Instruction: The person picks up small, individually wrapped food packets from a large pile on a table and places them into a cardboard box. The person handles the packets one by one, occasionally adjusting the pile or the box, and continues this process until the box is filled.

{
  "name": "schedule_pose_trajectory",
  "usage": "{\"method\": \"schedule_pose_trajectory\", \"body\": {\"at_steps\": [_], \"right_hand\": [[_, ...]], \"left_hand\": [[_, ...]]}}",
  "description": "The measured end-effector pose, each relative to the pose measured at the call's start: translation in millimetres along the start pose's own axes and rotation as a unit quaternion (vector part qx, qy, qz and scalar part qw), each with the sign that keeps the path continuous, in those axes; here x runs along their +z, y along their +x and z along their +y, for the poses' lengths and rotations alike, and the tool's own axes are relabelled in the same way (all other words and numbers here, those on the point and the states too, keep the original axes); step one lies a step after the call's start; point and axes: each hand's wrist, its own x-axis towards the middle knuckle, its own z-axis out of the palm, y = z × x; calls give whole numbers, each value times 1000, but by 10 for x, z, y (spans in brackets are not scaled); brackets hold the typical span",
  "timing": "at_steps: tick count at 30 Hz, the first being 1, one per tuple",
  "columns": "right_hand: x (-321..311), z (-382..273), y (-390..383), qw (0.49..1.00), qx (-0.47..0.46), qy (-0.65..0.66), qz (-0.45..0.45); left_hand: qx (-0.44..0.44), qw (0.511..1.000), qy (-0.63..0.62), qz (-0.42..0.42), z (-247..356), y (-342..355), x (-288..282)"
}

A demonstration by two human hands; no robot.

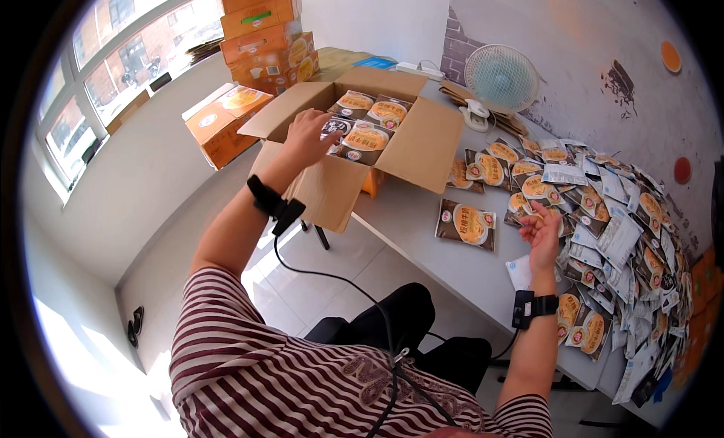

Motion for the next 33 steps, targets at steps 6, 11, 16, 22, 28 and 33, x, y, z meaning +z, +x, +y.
{"method": "schedule_pose_trajectory", "body": {"at_steps": [6,11,16,22,28,33], "right_hand": [[-38,-22,-11,1000,-1,-11,-7],[-75,33,35,1000,-1,6,-7],[-57,39,39,1000,11,14,-6],[-25,34,18,1000,9,2,0],[25,9,4,999,11,-33,-11],[183,-70,39,979,44,-194,-40]], "left_hand": [[147,986,64,-44,1291,-633,-174],[78,978,138,-134,1126,-494,51],[105,975,151,-123,992,-515,10],[67,980,160,-95,495,-801,-322],[-7,985,171,-22,-131,-995,-471],[-37,985,159,53,-154,-1106,-424]]}}
